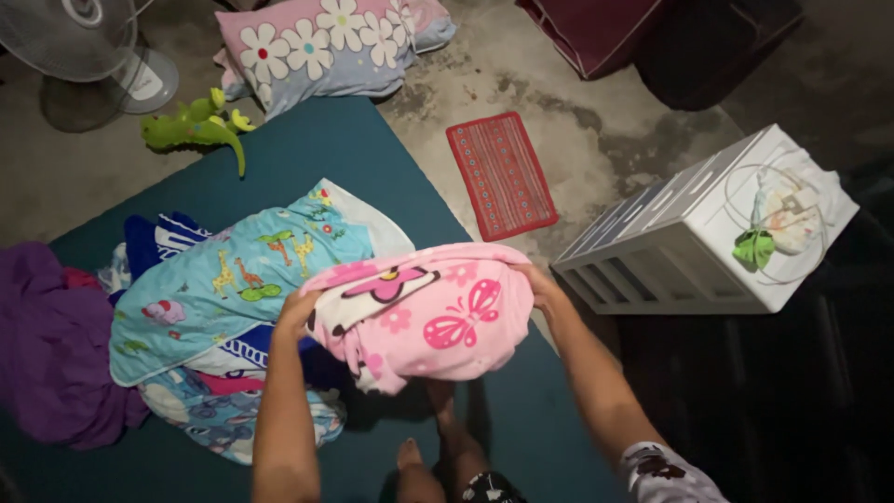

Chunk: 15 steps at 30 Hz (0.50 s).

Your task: The person puts a pillowcase onto a pillow by hand, tosses the pillow aside, and picks up blankets on a mattress.

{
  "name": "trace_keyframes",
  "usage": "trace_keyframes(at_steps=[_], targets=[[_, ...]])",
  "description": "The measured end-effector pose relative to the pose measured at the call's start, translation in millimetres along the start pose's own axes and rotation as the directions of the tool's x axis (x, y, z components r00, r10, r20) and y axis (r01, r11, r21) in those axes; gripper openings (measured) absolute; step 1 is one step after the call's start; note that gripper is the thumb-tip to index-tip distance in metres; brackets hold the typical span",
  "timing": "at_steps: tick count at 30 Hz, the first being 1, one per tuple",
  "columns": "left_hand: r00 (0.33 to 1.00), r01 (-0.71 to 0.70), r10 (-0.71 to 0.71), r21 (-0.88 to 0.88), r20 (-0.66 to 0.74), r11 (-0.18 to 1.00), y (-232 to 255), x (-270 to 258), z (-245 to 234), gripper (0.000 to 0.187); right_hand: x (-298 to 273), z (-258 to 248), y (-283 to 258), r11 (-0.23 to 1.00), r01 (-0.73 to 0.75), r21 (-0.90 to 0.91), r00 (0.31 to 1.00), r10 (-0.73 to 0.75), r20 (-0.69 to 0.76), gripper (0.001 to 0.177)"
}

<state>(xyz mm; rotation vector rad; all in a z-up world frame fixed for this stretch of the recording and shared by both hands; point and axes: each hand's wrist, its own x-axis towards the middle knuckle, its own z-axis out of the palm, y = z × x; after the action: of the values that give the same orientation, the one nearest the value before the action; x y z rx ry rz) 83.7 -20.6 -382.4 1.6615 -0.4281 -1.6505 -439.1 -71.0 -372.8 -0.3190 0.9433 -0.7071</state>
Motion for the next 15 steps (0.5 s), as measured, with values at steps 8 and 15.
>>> trace_keyframes(at_steps=[8, 15], targets=[[0.820, -0.430, 0.571, 0.704, 0.042, 0.565, 4.9, -77.6, 8.3, 0.065, -0.6, 26.1, -26.4, 0.967, 0.005, -0.254, 0.896, -0.117, -0.428, 0.046], [0.582, -0.588, 0.800, 0.757, 0.150, 0.286, 45.7, -144.3, 58.7, 0.093, -12.8, 15.0, -13.7, 0.914, 0.112, -0.391, 0.925, -0.240, -0.296, 0.044]])
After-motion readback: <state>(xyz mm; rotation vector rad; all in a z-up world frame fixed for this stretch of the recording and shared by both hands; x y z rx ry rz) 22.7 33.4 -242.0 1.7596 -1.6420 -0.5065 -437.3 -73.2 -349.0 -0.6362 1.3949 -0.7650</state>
